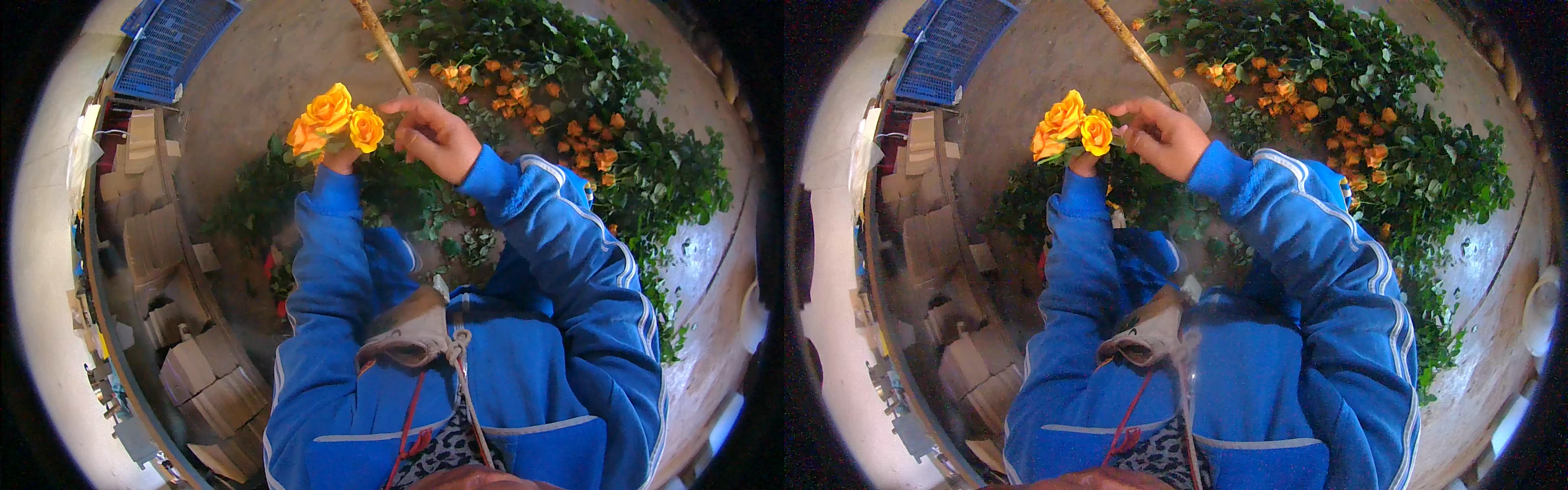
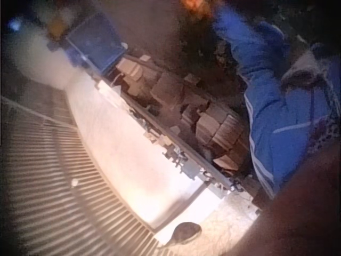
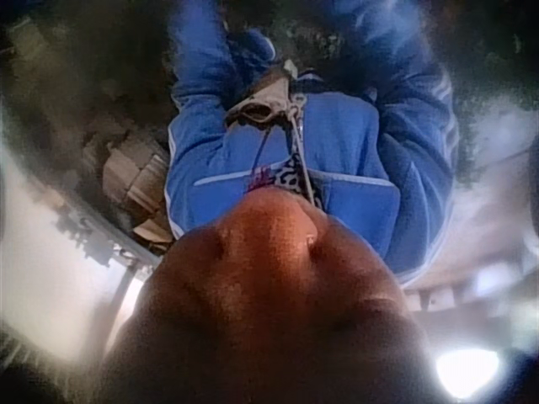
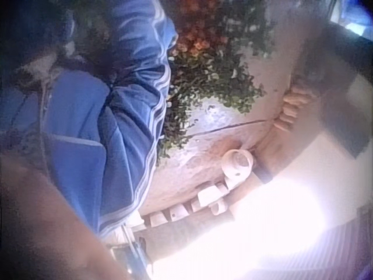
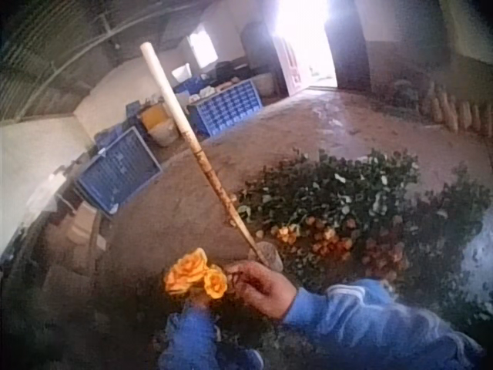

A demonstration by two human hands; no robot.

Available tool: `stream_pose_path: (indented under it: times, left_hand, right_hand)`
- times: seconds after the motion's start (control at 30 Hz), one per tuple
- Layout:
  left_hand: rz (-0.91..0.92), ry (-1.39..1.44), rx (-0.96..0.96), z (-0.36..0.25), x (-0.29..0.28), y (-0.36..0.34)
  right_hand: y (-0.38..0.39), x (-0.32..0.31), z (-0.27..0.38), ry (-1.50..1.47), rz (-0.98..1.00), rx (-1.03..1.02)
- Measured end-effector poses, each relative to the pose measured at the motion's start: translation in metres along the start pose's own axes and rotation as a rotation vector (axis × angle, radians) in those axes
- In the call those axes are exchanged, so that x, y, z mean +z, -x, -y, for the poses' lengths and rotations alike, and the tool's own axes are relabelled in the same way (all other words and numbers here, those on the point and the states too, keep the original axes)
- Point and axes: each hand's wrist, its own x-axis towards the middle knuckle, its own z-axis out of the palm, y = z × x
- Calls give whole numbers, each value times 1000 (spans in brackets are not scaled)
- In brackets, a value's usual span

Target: The person arranges yellow roses by hand, picking up stems and leaves from the floor and assembling them into small bouquets. They repeatedly gather, align, and place the flowers into bundles.

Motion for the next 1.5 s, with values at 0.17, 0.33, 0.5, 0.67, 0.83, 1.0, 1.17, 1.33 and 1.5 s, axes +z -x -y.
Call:
stream_pose_path:
  times: [0.17,0.33,0.5,0.67,0.83,1.0,1.17,1.33,1.5]
  left_hand:
    - [105,120,250,-8,10,9]
    - [92,13,184,-20,17,13]
    - [103,-134,203,-19,16,9]
    - [101,-149,210,-23,18,10]
    - [106,-108,209,-25,19,13]
    - [112,-12,204,-16,16,11]
    - [30,171,133,-12,16,13]
    - [131,460,12,-9,14,14]
    - [185,89,129,11,6,8]
  right_hand:
    - [7,-1,25,367,-31,-107]
    - [7,3,32,549,-38,-85]
    - [6,7,31,589,-52,-88]
    - [8,7,32,610,-43,-104]
    - [7,10,31,680,-44,-125]
    - [7,9,38,72,-19,-125]
    - [-5,-23,30,-233,-227,146]
    - [-16,-36,-9,297,-192,96]
    - [-7,-15,-24,305,-24,95]
